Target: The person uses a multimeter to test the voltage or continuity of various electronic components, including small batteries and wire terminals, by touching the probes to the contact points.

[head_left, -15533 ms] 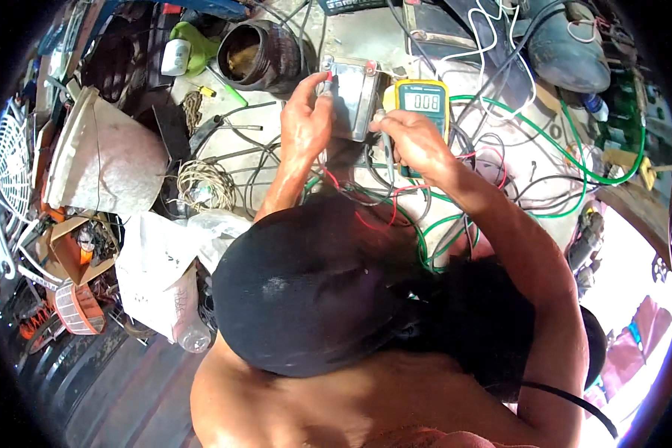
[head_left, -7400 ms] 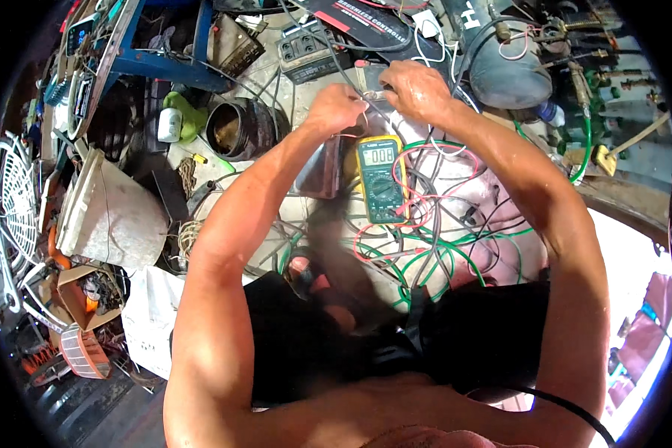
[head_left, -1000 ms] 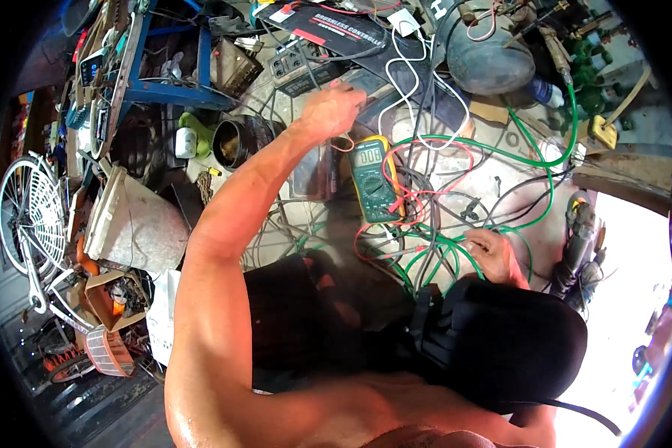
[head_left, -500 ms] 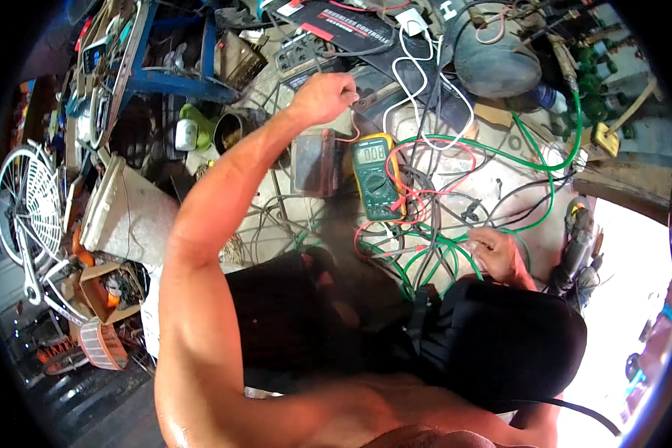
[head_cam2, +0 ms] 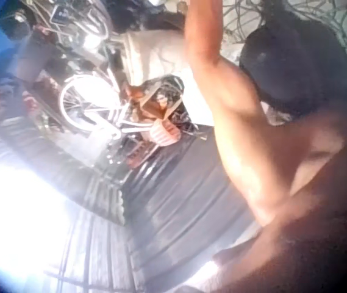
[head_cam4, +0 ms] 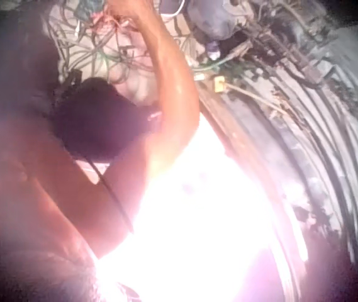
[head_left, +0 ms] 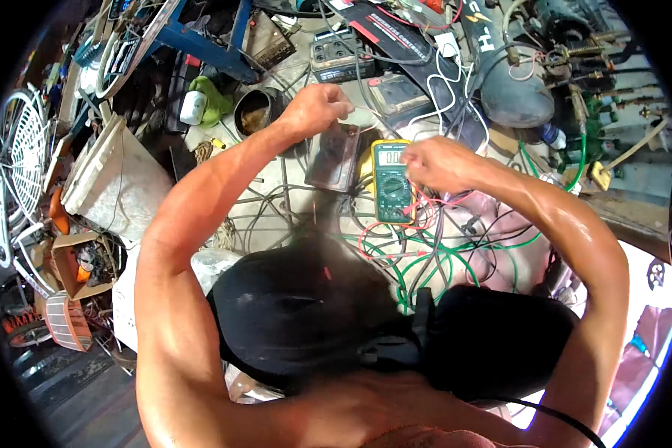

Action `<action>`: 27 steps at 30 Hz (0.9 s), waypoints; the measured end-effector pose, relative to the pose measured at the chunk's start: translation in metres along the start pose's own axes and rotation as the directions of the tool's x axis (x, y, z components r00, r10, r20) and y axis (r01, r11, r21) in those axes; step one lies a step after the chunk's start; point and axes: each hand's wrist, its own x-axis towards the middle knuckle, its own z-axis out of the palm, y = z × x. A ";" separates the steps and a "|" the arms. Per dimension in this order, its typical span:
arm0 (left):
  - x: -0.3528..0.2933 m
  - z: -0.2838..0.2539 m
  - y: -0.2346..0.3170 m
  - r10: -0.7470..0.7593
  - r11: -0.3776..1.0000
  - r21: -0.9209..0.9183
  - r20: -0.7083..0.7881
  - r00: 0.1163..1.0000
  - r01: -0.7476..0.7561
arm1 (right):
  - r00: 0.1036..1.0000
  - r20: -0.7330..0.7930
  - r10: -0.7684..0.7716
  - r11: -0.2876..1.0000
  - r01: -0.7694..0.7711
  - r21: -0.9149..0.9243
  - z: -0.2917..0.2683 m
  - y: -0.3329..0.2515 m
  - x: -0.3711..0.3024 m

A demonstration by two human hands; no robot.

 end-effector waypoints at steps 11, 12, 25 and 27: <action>0.020 0.029 -0.015 0.030 0.839 -0.542 -0.038 0.999 -0.046 | 0.789 -0.613 0.037 0.981 0.089 0.174 0.037 0.033 0.116; 0.022 0.029 -0.016 -0.001 0.838 -0.546 -0.034 0.999 -0.018 | 0.805 -0.589 0.076 0.980 0.049 0.194 0.040 0.035 0.119; 0.036 0.039 -0.060 -0.181 0.862 -0.490 -0.059 0.982 0.129 | 0.831 -0.491 0.260 0.959 -0.165 0.229 0.033 0.055 0.161; 0.037 0.045 -0.063 -0.189 0.816 -0.562 -0.041 0.981 0.133 | 0.919 -0.370 0.135 0.989 -0.145 0.001 0.032 0.062 0.167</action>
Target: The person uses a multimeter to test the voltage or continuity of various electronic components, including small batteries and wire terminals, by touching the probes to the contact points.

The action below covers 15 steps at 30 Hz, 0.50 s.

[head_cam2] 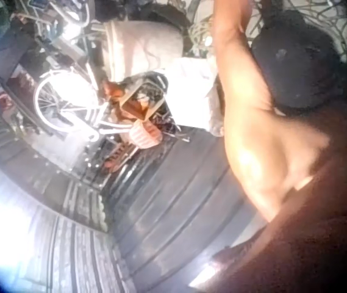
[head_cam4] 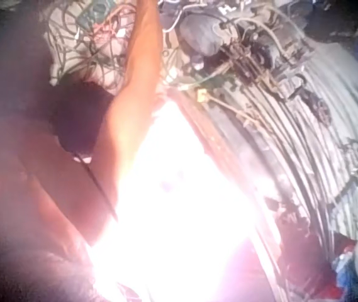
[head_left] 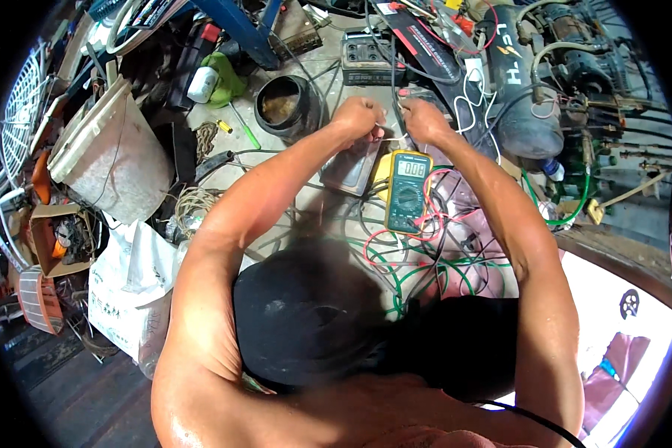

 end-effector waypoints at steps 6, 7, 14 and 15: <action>0.008 0.013 0.001 -0.137 0.973 -0.187 -0.004 0.991 0.134 | 0.984 0.127 -0.127 0.992 0.127 0.007 0.000 0.008 0.009; 0.011 0.015 0.004 -0.189 0.955 -0.229 0.014 0.982 0.187 | 0.987 0.122 -0.101 0.994 0.094 0.063 0.000 0.010 0.008; 0.022 0.018 -0.006 -0.235 0.860 -0.456 0.049 0.971 0.231 | 0.993 0.106 -0.050 0.966 0.021 0.258 -0.004 0.001 0.003; 0.022 0.021 -0.004 -0.236 0.859 -0.460 0.032 0.971 0.223 | 0.996 0.086 -0.005 0.964 -0.018 0.266 -0.004 0.001 0.000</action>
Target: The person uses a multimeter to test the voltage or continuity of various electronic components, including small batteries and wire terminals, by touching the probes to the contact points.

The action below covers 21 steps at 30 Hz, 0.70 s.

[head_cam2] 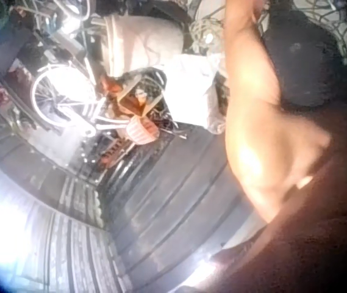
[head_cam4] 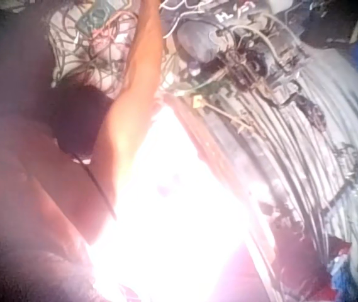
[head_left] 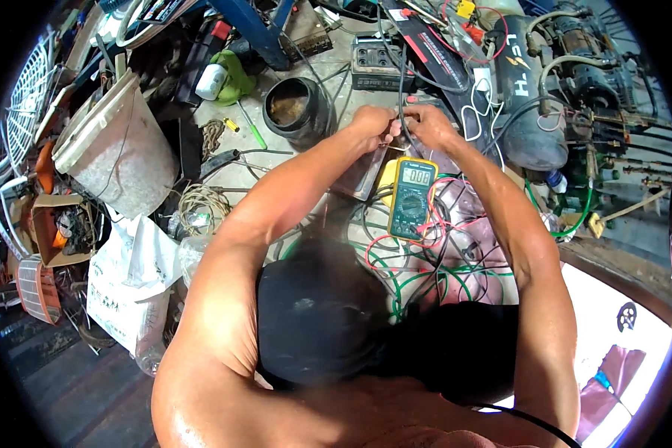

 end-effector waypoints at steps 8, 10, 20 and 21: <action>-0.019 -0.020 0.023 0.288 0.953 -0.061 -0.117 0.951 -0.296 | 0.926 -0.368 -0.088 0.995 0.097 0.005 -0.003 -0.041 -0.027; -0.037 -0.039 0.033 0.329 0.934 -0.111 -0.107 0.938 -0.340 | 0.893 -0.416 -0.173 0.982 0.188 -0.005 -0.004 -0.050 -0.035; -0.090 -0.103 -0.018 0.252 0.948 0.210 -0.044 0.967 -0.238 | 0.999 0.013 -0.050 0.989 0.047 0.139 0.001 -0.049 -0.085; -0.089 -0.106 -0.023 0.245 0.946 0.237 -0.069 0.967 -0.223 | 0.995 0.095 -0.004 0.985 -0.012 0.170 0.000 -0.053 -0.093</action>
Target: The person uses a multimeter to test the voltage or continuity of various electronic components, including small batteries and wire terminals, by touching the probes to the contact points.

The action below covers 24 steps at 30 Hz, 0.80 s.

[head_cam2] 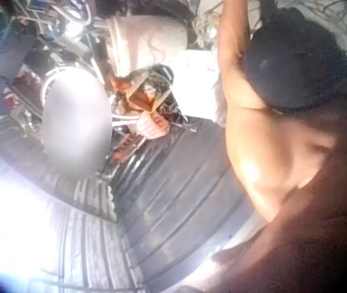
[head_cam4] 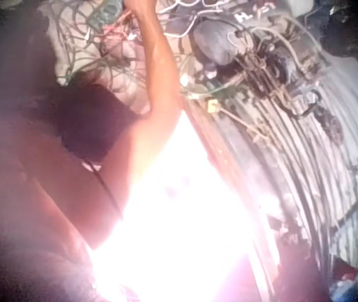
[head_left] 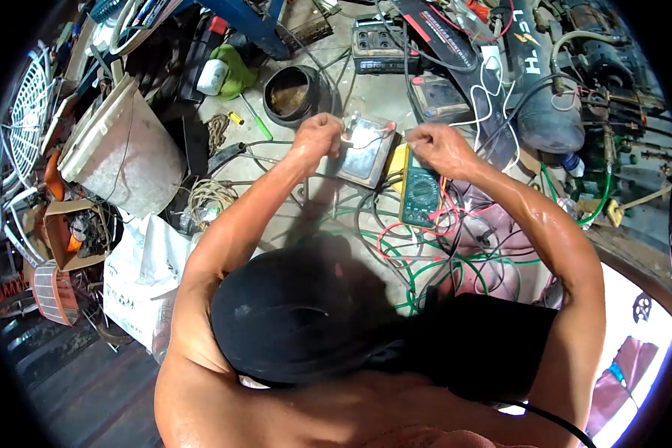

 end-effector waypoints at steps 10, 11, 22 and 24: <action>0.007 0.010 -0.007 0.026 0.999 0.048 -0.046 0.999 -0.023 | 0.995 0.078 0.056 0.998 -0.058 0.026 -0.015 0.019 -0.043; 0.007 0.011 -0.007 0.025 0.999 0.047 -0.050 0.998 -0.022 | 0.995 0.072 0.068 0.997 -0.070 0.022 -0.016 0.019 -0.043; 0.006 0.007 -0.007 -0.014 0.994 0.109 -0.067 0.998 0.021 | 0.997 0.065 0.042 0.999 -0.041 -0.017 -0.019 0.012 -0.038; 0.005 0.007 -0.005 -0.019 0.994 0.109 -0.073 0.997 0.027 | 0.997 0.065 0.042 0.999 -0.041 -0.021 -0.019 0.011 -0.038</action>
